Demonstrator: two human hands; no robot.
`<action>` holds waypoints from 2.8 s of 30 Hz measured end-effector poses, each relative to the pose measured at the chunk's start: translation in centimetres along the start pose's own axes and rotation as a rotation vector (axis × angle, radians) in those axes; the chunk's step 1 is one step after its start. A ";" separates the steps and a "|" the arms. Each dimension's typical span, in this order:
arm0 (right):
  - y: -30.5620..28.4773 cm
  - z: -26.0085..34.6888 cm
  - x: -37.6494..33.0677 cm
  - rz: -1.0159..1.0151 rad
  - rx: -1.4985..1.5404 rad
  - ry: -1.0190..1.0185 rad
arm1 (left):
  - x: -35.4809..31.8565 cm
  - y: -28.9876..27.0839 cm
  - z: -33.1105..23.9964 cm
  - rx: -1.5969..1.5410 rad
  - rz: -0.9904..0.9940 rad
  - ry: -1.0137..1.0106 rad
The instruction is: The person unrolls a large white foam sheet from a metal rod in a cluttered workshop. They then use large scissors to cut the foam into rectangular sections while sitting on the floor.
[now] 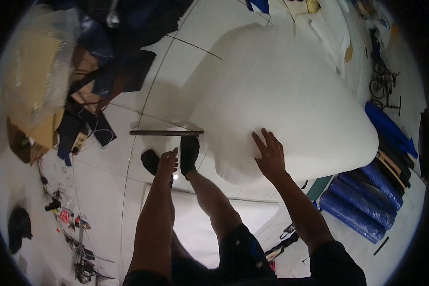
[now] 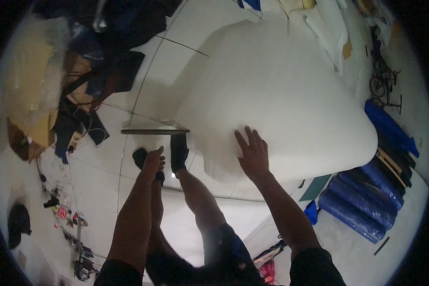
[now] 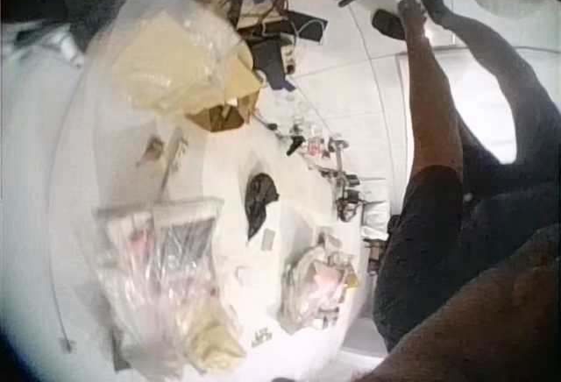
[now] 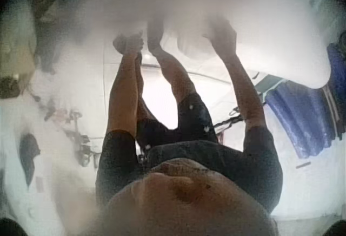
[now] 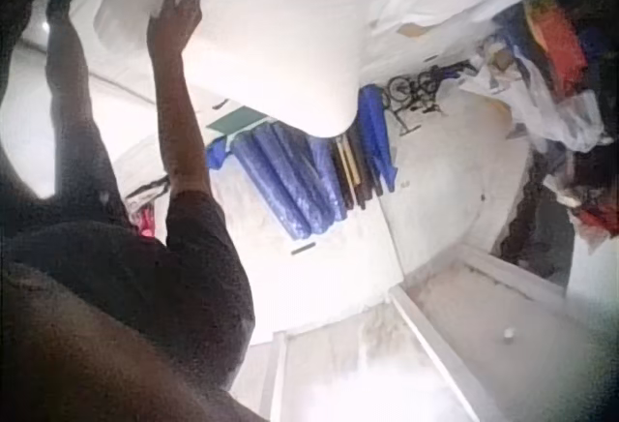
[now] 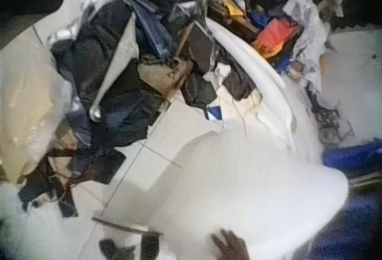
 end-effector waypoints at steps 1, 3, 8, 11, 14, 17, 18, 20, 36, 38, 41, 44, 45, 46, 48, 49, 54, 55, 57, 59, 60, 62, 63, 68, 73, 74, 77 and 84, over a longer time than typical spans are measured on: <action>0.0 -0.4 -0.4 -0.028 0.041 0.016 | 1.5 1.4 -0.5 -0.050 -0.049 -0.137; -1.1 -0.4 -1.0 -0.044 0.170 0.063 | 5.7 4.2 -0.3 -0.359 -0.013 -0.154; -0.1 -3.0 -8.8 -0.154 0.445 0.107 | 12.9 6.5 1.4 -1.058 0.085 0.023; 0.1 -6.4 -19.0 -0.157 0.546 0.263 | 8.9 6.7 -2.2 -1.034 -0.115 0.017; 0.6 -8.0 -29.8 -0.102 0.466 0.373 | 5.6 5.1 -3.4 -0.990 -0.050 0.041; 2.9 -10.6 -38.6 0.118 0.375 0.485 | 0.2 3.1 -5.8 -1.049 -0.082 0.110; 3.8 -11.2 -41.4 0.119 0.366 0.504 | -2.0 2.9 -7.4 -1.040 -0.012 0.148; 5.2 -12.2 -45.7 0.169 0.344 0.561 | -6.1 2.4 -9.9 -1.012 0.080 0.180; -28.5 -3.3 -33.6 -0.587 0.662 0.501 | -35.1 6.5 -33.6 -0.923 0.285 0.478; -37.0 -3.0 -28.2 -0.794 0.533 0.426 | -34.8 5.4 -36.2 -0.944 0.262 0.504; -42.5 -3.4 -23.4 -0.848 0.475 0.398 | -35.4 6.2 -40.1 -0.942 0.373 0.521; -42.6 -3.7 -20.5 -0.836 0.509 0.397 | -35.5 7.8 -43.9 -0.921 0.314 0.536; -42.4 -3.1 -20.0 -0.835 0.516 0.390 | -34.3 7.5 -44.8 -0.914 0.360 0.550; -42.3 -2.8 -19.4 -0.802 0.518 0.377 | -32.7 7.5 -45.9 -0.913 0.415 0.564; -41.3 -2.9 -18.9 -0.812 0.465 0.376 | -32.4 9.0 -47.4 -0.859 0.397 0.582; -40.9 -3.5 -18.9 -0.811 0.426 0.387 | -33.5 11.3 -48.6 -0.815 0.328 0.580; -46.0 -3.5 -17.8 -0.741 0.500 0.290 | -34.2 14.5 -55.9 -0.768 0.247 0.602; -48.4 -3.4 -16.8 -0.711 0.496 0.261 | -34.0 14.4 -57.4 -0.752 0.244 0.613; -53.6 -2.3 -13.4 -0.706 0.467 0.127 | -33.6 15.5 -60.6 -0.741 0.260 0.615; -58.8 1.3 -8.3 -0.729 0.433 -0.106 | -32.0 15.9 -63.7 -0.748 0.258 0.600; -59.9 2.2 -5.1 -0.682 0.362 -0.110 | -31.8 17.8 -65.2 -0.714 0.290 0.600; -59.3 4.1 3.3 -0.577 0.202 -0.076 | -32.2 20.5 -67.7 -0.648 0.335 0.608; -58.8 4.7 7.7 -0.526 0.100 -0.037 | -31.6 20.9 -69.0 -0.609 0.355 0.603; -57.3 6.8 20.5 -0.046 0.228 -0.105 | -26.9 19.9 -71.5 -0.527 0.425 0.588; -58.8 5.7 24.3 0.119 0.226 -0.039 | -21.9 15.4 -77.7 0.529 0.454 1.300; -59.4 6.4 24.7 0.101 0.211 -0.067 | -19.1 14.1 -80.1 0.469 0.328 1.321; -61.1 5.9 25.4 0.114 0.201 -0.076 | -17.3 15.1 -88.7 0.292 -0.048 1.454; -65.1 3.8 27.0 0.093 0.186 -0.039 | -14.7 16.6 -96.9 0.700 0.004 1.708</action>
Point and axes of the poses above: each hand's wrist, its own x-axis towards the middle knuckle, its own y-axis out of the palm, z = x × y, the point moved 8 cm from there along x, towards the middle knuckle, and after that the axes turned 11 degrees about y, right-handed, at the moved point
